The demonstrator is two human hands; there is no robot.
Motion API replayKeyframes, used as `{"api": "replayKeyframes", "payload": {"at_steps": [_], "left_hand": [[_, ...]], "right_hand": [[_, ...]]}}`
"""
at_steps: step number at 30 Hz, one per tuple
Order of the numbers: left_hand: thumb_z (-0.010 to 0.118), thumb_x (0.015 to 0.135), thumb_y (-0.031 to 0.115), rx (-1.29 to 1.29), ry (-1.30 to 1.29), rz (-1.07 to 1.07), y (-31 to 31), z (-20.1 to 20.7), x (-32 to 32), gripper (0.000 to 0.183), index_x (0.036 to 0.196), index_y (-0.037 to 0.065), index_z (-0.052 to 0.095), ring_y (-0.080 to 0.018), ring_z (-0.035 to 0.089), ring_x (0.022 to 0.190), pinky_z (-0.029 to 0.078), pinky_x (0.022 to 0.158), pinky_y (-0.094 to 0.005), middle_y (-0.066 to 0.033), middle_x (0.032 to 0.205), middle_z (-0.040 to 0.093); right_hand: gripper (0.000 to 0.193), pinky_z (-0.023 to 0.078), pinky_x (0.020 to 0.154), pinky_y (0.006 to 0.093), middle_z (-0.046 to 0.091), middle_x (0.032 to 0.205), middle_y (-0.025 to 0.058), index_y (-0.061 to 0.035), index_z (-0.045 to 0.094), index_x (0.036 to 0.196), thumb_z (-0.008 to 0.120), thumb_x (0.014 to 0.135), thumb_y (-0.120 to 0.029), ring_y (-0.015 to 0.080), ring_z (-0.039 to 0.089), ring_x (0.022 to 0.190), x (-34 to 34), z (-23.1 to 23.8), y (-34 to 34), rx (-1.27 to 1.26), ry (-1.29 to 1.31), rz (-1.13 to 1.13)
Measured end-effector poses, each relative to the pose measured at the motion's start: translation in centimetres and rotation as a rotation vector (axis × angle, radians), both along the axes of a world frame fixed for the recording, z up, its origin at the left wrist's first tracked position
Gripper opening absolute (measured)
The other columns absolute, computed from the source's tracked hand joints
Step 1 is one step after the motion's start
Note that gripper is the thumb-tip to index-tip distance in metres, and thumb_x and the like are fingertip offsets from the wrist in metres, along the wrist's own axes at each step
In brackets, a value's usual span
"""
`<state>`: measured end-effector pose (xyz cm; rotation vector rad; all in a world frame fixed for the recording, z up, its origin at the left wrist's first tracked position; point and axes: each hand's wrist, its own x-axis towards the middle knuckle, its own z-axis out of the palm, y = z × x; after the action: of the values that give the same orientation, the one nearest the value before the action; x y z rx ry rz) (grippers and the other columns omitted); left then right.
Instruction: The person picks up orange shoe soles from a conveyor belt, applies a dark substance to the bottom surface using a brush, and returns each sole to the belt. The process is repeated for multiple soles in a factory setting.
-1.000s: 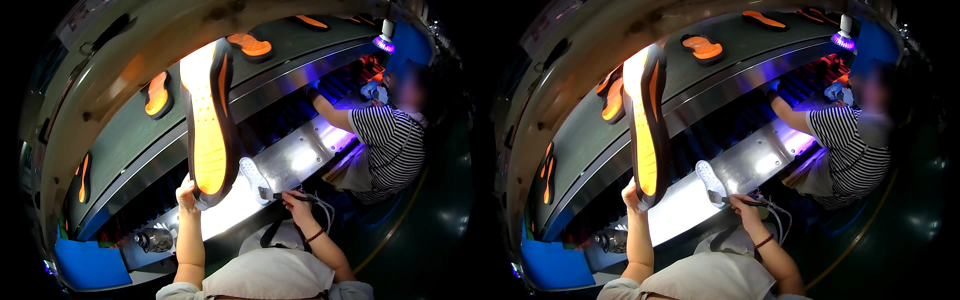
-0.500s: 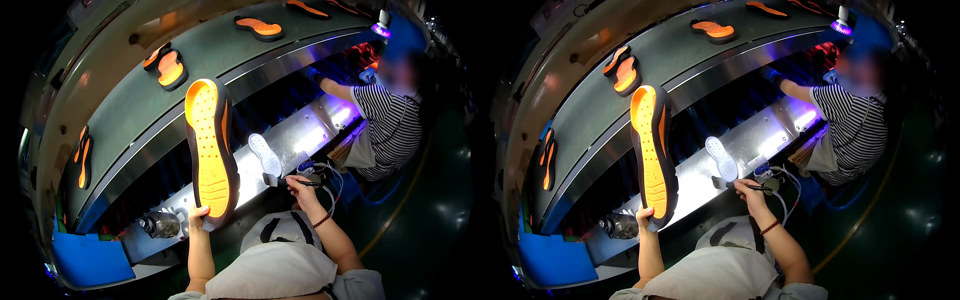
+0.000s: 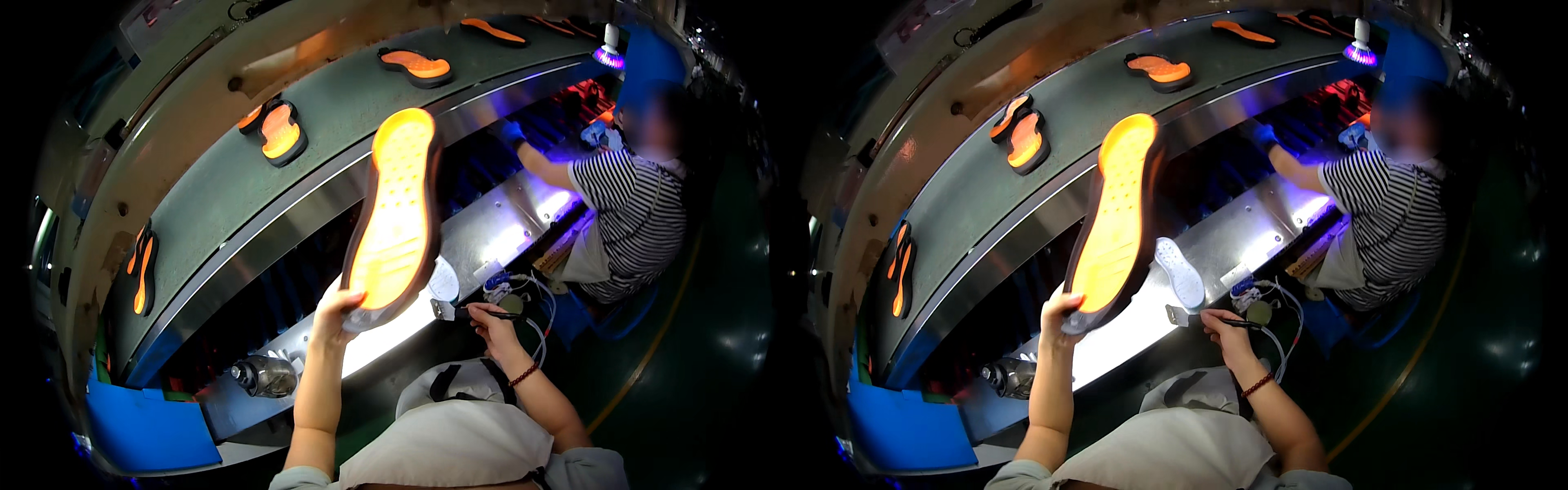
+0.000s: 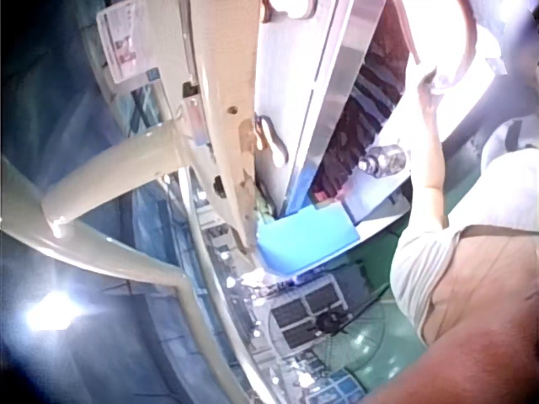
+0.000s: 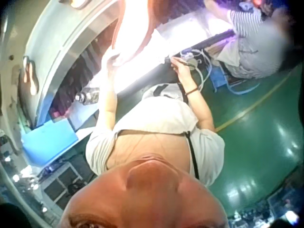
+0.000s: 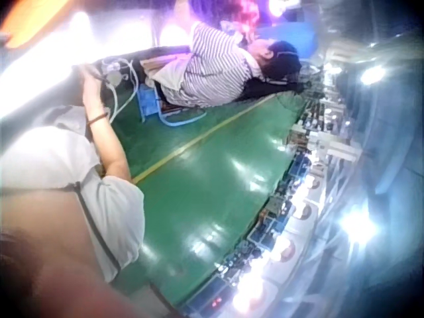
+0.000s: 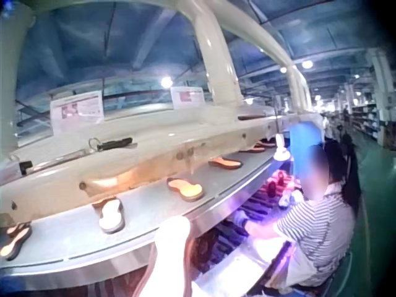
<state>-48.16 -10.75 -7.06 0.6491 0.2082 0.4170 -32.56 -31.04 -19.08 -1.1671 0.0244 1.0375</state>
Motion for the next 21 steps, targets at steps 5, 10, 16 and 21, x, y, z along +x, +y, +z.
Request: {"api": "replayKeyframes", "payload": {"at_steps": [5,10,16,21], "left_hand": [[0.049,0.074,0.0,-0.079,-0.103,-0.183,1.0,2.9,9.1,0.027,0.099,-0.011,0.05,-0.0297,0.06,0.09,0.053,0.076,-0.0362,-0.0219,0.097,0.059],[0.046,0.078,0.002,-0.288,-0.01,0.001,1.7,6.9,18.3,0.027,0.099,-0.015,0.045,-0.0335,0.052,0.103,0.051,0.081,-0.0376,-0.0276,0.102,0.052],[0.038,0.08,0.006,-0.397,-0.084,-0.072,6.3,7.9,23.3,0.032,0.102,-0.017,0.041,-0.0383,0.05,0.101,0.049,0.084,-0.0427,-0.0283,0.105,0.047],[0.042,0.079,0.004,-0.33,-0.078,0.034,10.2,7.8,26.6,0.034,0.106,-0.015,0.039,-0.0391,0.046,0.106,0.05,0.082,-0.0405,-0.0285,0.11,0.043]], "right_hand": [[0.015,0.039,0.053,0.0164,0.06,0.075,-0.0017,-0.0064,0.063,0.089,0.065,0.076,-0.012,0.0064,0.053,0.064,2.4,-0.4,-1.1,0.042,0.055,-0.055],[0.014,0.038,0.051,0.0161,0.058,0.074,-0.0014,-0.0066,0.063,0.088,0.065,0.076,-0.012,0.0059,0.053,0.063,4.7,0.1,-2.3,0.043,0.041,-0.116],[0.012,0.038,0.053,0.0156,0.059,0.075,-0.0016,-0.0065,0.063,0.087,0.064,0.077,-0.011,0.0054,0.052,0.064,7.5,-0.2,-2.9,0.058,0.044,-0.134],[0.013,0.037,0.054,0.0154,0.059,0.076,-0.0016,-0.0056,0.062,0.088,0.063,0.077,-0.011,0.0051,0.052,0.064,8.9,-0.2,-2.8,0.058,0.043,-0.098]]}}
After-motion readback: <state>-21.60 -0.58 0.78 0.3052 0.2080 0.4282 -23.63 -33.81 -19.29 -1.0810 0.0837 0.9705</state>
